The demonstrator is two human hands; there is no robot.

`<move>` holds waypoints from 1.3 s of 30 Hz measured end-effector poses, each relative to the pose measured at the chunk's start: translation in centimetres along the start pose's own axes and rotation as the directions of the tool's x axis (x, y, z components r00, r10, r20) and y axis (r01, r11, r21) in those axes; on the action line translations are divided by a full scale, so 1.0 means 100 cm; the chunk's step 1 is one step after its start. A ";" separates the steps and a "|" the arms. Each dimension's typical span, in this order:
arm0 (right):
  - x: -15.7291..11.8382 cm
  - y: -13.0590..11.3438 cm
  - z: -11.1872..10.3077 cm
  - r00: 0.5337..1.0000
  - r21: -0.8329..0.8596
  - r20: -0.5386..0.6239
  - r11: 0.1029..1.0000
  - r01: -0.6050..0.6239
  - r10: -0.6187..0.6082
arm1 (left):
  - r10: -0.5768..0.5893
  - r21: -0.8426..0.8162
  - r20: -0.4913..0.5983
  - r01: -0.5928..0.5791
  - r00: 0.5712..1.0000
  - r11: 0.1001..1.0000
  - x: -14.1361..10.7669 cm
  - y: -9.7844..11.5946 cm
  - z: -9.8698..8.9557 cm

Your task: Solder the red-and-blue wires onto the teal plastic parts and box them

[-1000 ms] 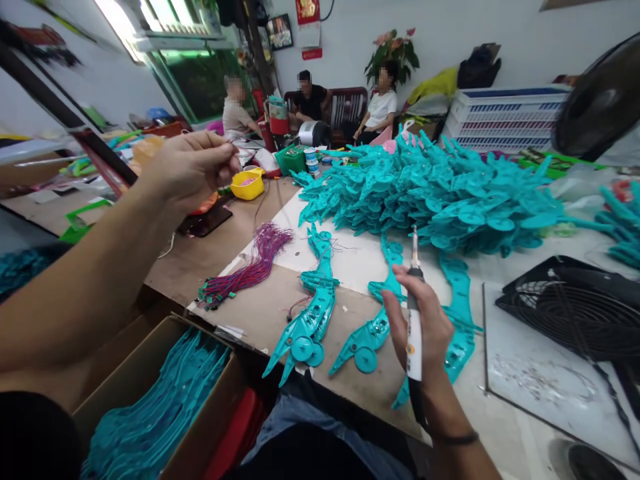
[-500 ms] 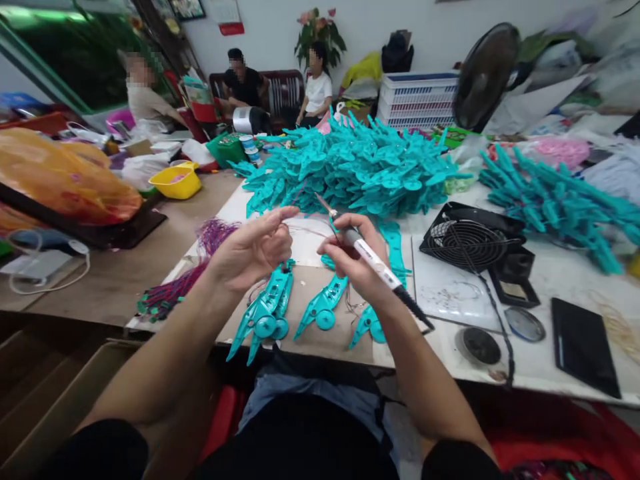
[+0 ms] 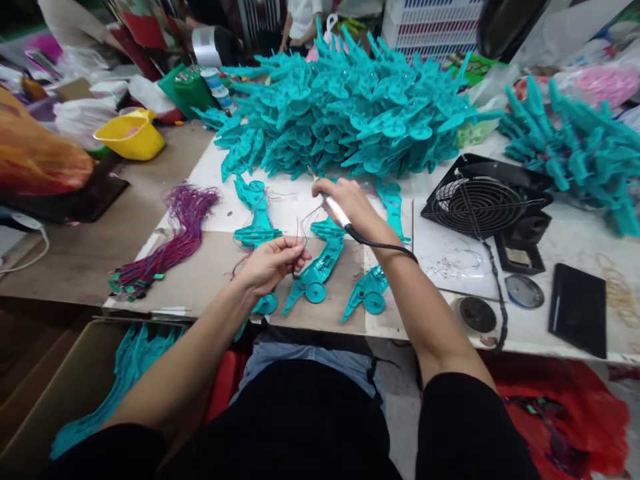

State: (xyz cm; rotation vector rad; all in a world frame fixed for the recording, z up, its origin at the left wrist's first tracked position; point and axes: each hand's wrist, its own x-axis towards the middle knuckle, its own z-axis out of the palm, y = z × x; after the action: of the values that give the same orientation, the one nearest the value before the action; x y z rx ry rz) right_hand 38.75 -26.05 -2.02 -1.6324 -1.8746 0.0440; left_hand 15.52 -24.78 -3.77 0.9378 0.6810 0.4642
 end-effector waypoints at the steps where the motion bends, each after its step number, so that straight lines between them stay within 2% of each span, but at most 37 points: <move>1: 0.000 0.003 0.013 1.000 0.018 0.010 1.000 0.002 -0.002 | -0.003 -0.013 -0.041 0.003 0.999 1.000 0.006 -0.005 -0.002; 3: -0.010 0.003 0.033 1.000 0.089 -0.020 0.996 -0.021 0.023 | -0.006 -0.033 -0.094 0.003 0.996 0.999 0.014 -0.011 -0.005; 5: -0.028 -0.005 0.043 0.992 0.251 -0.068 0.964 -0.087 0.107 | -0.005 -0.034 -0.105 0.002 0.994 0.999 0.017 -0.013 -0.008; 9: -0.057 -0.027 0.047 0.958 0.622 -0.011 0.752 -0.218 0.287 | -0.003 0.020 -0.074 0.005 0.997 1.000 0.015 -0.011 -0.010; 12: -0.063 -0.038 0.048 0.955 0.695 -0.001 0.687 -0.213 0.296 | 0.000 0.075 -0.071 0.006 0.997 0.997 0.013 -0.009 -0.010; 19: -0.072 -0.049 0.054 0.933 0.580 -0.090 0.780 -0.235 0.348 | -0.055 0.181 -0.126 0.078 0.990 0.980 0.014 -0.004 -0.006; 25: -0.078 -0.052 0.060 0.929 0.587 -0.112 0.778 -0.223 0.352 | -0.168 0.350 -0.150 0.211 0.974 0.913 0.015 0.007 0.000; 29: -0.095 -0.051 0.047 0.873 0.521 -0.243 0.816 -0.250 0.422 | -0.065 0.479 -0.114 0.112 0.991 0.871 0.029 0.009 -0.001; 32: -0.121 -0.050 0.034 0.852 0.375 -0.377 0.901 -0.219 0.364 | -0.003 0.537 -0.094 0.053 0.996 0.842 0.044 0.003 -0.001; 35: -0.146 -0.054 0.028 0.845 0.265 -0.438 0.942 -0.205 0.307 | 0.009 0.570 -0.104 0.052 0.995 0.820 0.056 -0.007 0.000; 39: -0.161 -0.062 0.032 0.816 0.257 -0.475 0.939 -0.229 0.329 | -0.037 0.604 -0.135 0.112 0.990 0.789 0.064 -0.017 0.001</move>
State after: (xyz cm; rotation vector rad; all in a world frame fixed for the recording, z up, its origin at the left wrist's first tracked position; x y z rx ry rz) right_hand 32.08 -40.69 -8.99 -1.5820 -1.1799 -0.0801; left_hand 20.22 -21.67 -7.26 1.5000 1.0032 0.2209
